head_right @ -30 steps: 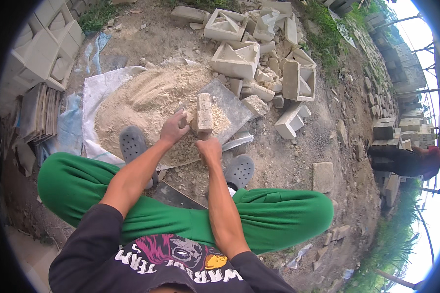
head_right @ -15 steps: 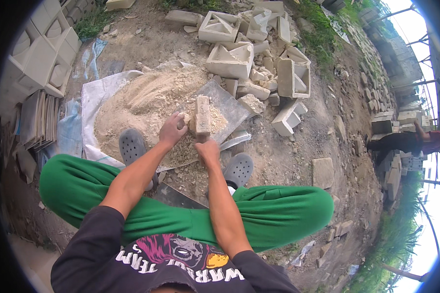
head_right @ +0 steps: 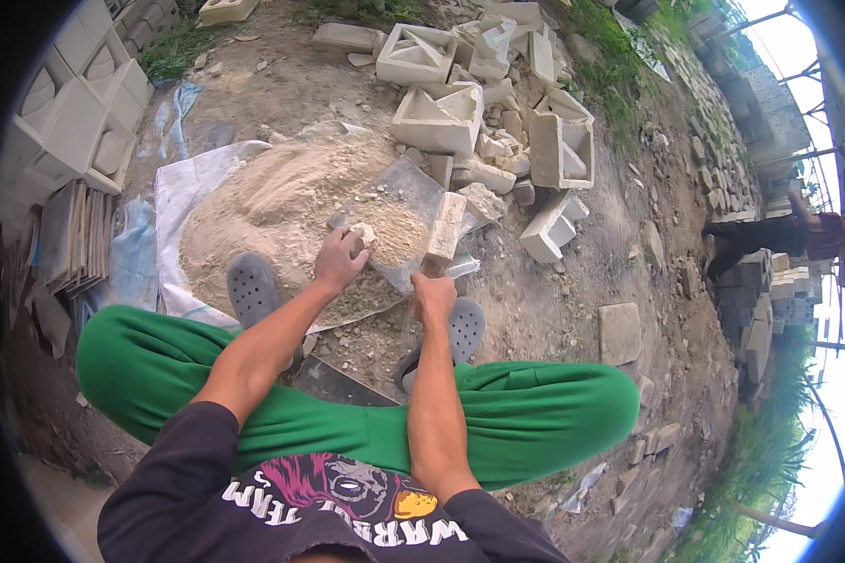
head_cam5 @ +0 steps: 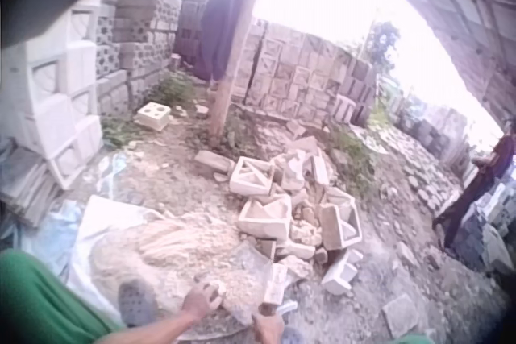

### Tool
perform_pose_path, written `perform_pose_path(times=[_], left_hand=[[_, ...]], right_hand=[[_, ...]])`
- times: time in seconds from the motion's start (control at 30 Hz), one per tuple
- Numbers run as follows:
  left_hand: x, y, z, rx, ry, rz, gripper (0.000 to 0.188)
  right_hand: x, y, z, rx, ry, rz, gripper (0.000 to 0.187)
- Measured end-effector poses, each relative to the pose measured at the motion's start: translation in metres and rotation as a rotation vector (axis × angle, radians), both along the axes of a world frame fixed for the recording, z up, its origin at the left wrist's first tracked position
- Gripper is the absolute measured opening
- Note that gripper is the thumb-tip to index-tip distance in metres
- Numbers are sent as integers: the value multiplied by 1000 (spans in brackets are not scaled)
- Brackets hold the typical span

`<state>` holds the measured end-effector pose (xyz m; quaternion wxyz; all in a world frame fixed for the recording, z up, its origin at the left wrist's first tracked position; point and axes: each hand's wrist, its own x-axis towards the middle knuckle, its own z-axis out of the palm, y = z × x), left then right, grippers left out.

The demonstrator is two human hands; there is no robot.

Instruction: The person sits on the ground and repeatedly uses a hammer to break a small stone piece placed on a flat surface. The person holds the stone with one hand and strikes it with the other, generating dust and small fragments.

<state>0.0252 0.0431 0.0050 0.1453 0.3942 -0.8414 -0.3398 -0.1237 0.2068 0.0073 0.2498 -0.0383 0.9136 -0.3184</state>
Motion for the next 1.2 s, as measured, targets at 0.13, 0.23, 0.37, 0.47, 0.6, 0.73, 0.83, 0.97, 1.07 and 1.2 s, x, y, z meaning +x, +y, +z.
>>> perform_pose_path(times=[0.13,0.23,0.37,0.47,0.6,0.73,0.83,0.97,1.07,1.2], left_hand=[[-9,-2,-6,-53,20,-28,47],[-19,-9,-5,-28,5,-61,48],[-23,-16,-3,-60,-16,-66,50],[-15,-16,-4,-80,-14,-37,50],[2,-17,-11,-107,37,-19,49],[0,-20,-14,-108,50,-38,48],[-5,-18,-8,-104,43,-47,48],[-6,-21,-14,-87,-10,-25,49],[-4,-21,-15,-35,-22,-22,51],[-7,-20,-9,-23,-13,-23,53]], right_hand=[[16,-8,9,47,-186,42,58],[25,-22,3,22,-161,95,57],[20,-29,-2,-65,-134,158,45],[14,-32,14,-143,-45,170,38],[22,-54,93,-353,-109,84,42],[17,-62,82,-329,114,231,36],[26,-53,27,-171,-24,215,38],[20,-50,18,-36,-224,249,45],[24,-60,69,-127,-153,208,37],[23,-72,108,-406,59,178,24]])
